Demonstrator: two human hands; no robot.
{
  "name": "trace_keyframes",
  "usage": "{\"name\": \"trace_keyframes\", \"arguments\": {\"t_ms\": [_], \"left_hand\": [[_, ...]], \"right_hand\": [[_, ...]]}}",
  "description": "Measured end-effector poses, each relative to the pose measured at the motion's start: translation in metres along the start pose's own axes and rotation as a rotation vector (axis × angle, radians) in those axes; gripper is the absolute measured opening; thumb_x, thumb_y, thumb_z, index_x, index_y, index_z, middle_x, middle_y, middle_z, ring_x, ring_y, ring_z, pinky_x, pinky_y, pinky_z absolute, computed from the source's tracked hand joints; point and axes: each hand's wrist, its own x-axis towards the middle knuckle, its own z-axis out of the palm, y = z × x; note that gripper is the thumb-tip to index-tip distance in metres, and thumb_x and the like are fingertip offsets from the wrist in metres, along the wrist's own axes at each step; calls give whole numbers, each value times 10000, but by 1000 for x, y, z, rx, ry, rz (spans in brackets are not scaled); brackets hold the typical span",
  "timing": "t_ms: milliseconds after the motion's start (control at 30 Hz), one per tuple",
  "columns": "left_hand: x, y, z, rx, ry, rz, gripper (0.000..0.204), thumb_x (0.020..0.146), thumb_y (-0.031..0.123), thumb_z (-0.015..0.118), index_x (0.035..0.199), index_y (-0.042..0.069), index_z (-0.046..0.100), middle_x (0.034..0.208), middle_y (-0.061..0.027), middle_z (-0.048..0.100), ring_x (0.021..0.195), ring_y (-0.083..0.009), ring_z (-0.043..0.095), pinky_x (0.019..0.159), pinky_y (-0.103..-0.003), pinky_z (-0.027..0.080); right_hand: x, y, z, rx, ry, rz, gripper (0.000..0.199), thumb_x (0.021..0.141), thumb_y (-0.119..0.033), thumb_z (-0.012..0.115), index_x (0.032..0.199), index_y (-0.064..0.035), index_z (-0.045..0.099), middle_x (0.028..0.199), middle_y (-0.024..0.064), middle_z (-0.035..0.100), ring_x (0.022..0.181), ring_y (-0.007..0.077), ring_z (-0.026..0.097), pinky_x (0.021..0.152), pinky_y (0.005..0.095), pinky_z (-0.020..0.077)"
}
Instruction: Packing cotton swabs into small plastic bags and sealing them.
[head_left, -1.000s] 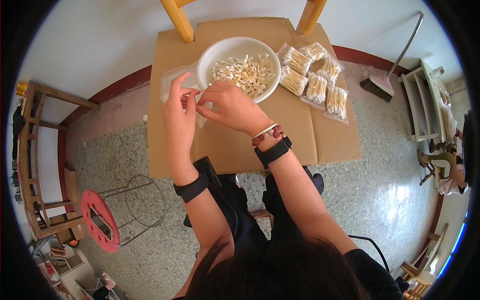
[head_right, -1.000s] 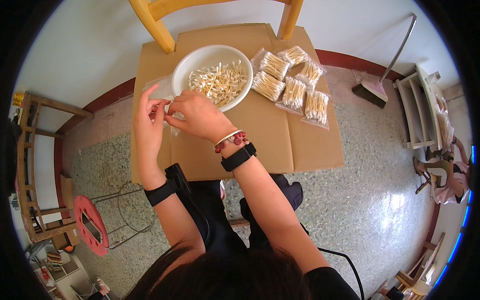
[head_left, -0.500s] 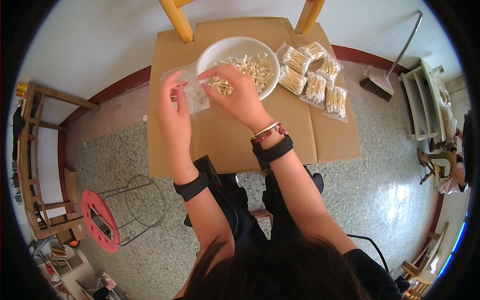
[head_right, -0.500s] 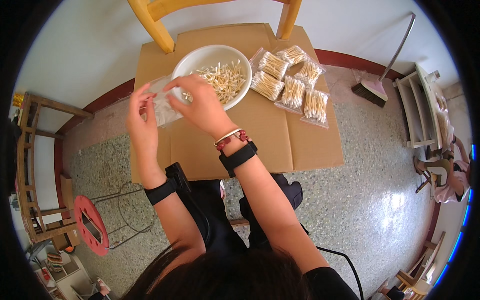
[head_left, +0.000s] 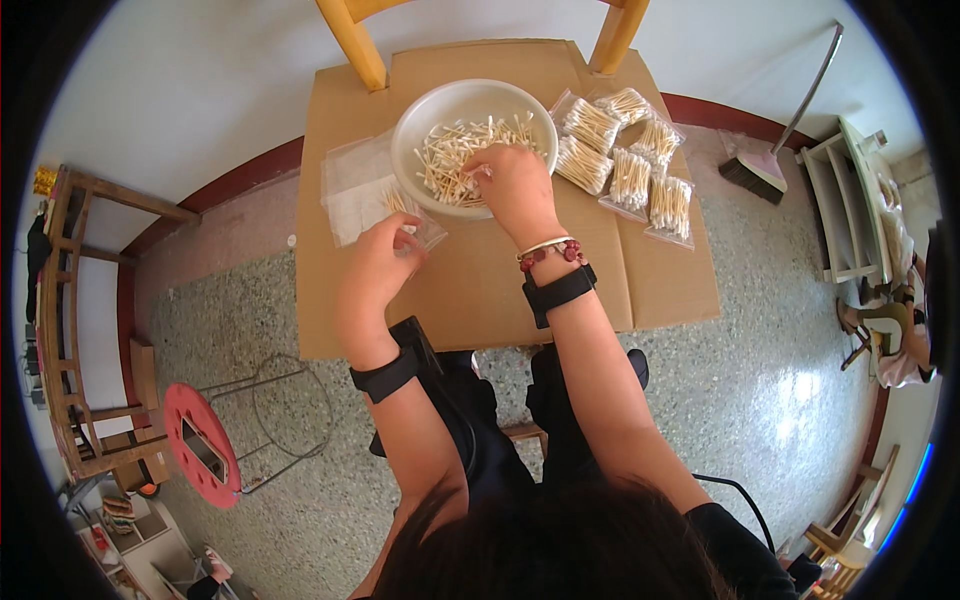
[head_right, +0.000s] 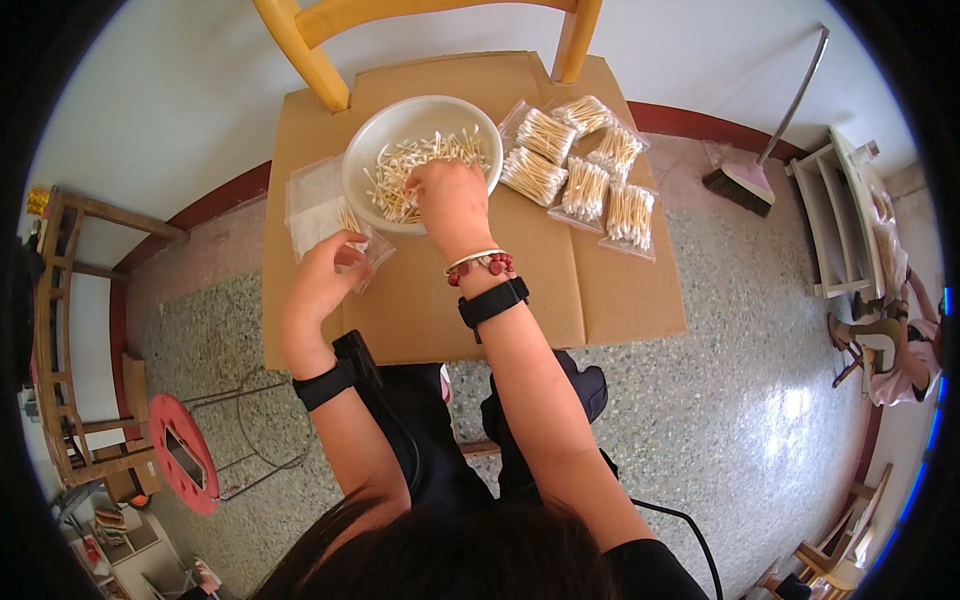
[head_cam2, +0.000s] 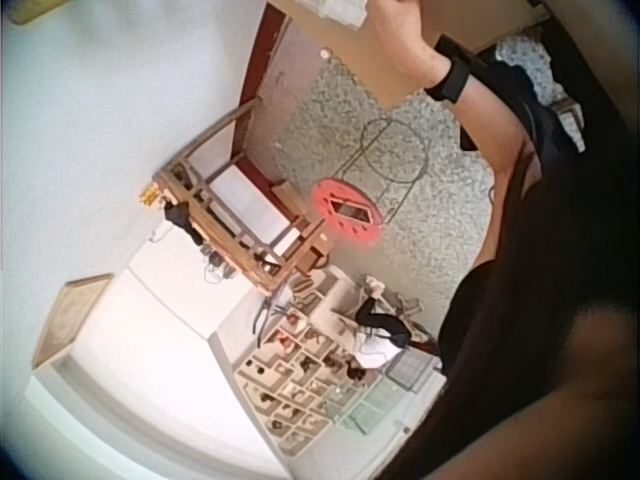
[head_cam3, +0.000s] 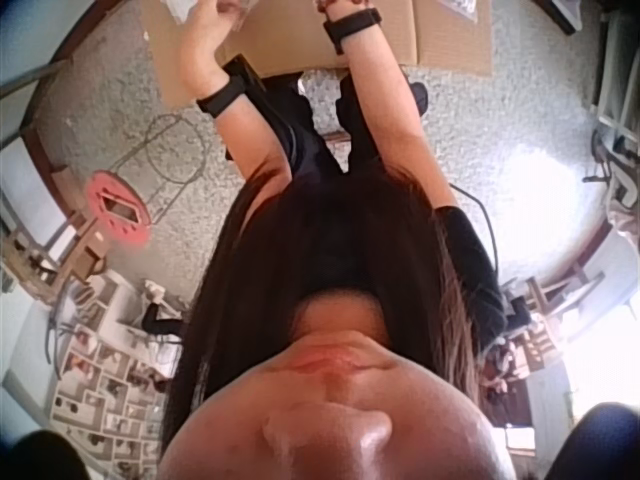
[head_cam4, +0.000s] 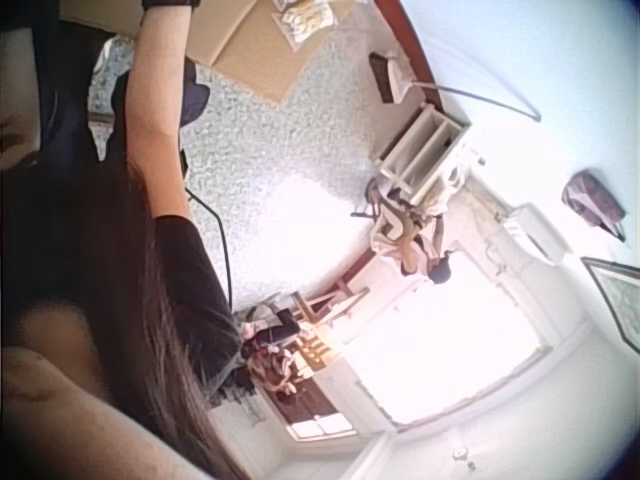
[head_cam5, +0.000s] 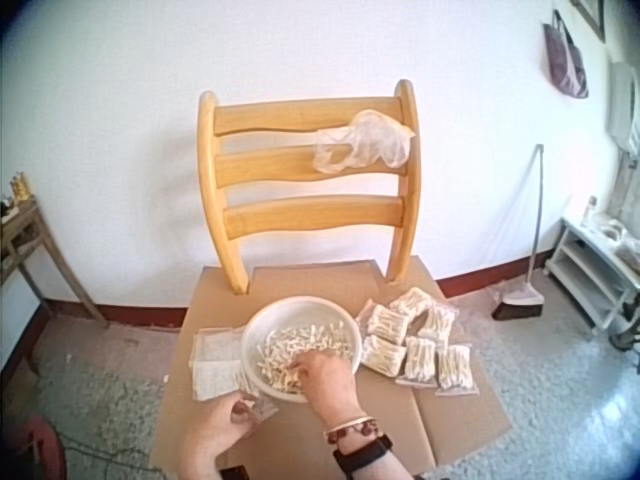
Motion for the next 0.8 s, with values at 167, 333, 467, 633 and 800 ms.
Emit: {"name": "trace_keyframes", "arguments": {"t_ms": [167, 333, 467, 633, 800], "left_hand": [[3, 7, 2, -41, 113, 39, 306, 777, 68, 689, 1071, 43, 607, 846, -80, 667, 815, -189, 637, 738, -319, 487], [3, 13, 3, -31, 95, 40, 269, 815, 91, 662, 1072, 38, 605, 853, -89, 665, 812, -197, 633, 738, -324, 488], [4, 18, 4, -49, 110, 20, 237, 842, 111, 638, 1063, 31, 603, 852, -103, 664, 804, -199, 630, 737, -326, 487], [4, 22, 3, -77, 127, 29, 201, 856, 113, 625, 1037, 27, 608, 847, -117, 661, 802, -200, 629, 727, -325, 487], [3, 36, 0, -79, 249, 0, 156, 885, 114, 594, 1015, 31, 618, 834, -108, 669, 776, -199, 636, 715, -320, 492]], "right_hand": [[2, 5, 3, 137, 33, 90, 155, 759, -7, 605, 863, -68, 703, 838, 120, 673, 756, 277, 641, 701, 371, 513], [3, 11, 7, 156, 71, 46, 180, 773, 7, 579, 910, -59, 676, 771, 123, 643, 738, 282, 625, 688, 384, 501], [3, 12, 10, 7, 175, -53, 247, 764, 29, 580, 983, -63, 647, 737, 127, 613, 760, 286, 614, 707, 389, 494], [3, 5, 7, 181, 70, 74, 283, 746, 40, 603, 1005, -66, 645, 790, 132, 617, 765, 277, 615, 717, 400, 493], [2, 7, 1, 71, 109, 47, 260, 806, 8, 563, 1030, -68, 669, 831, 143, 615, 801, 303, 610, 725, 404, 488]]}}
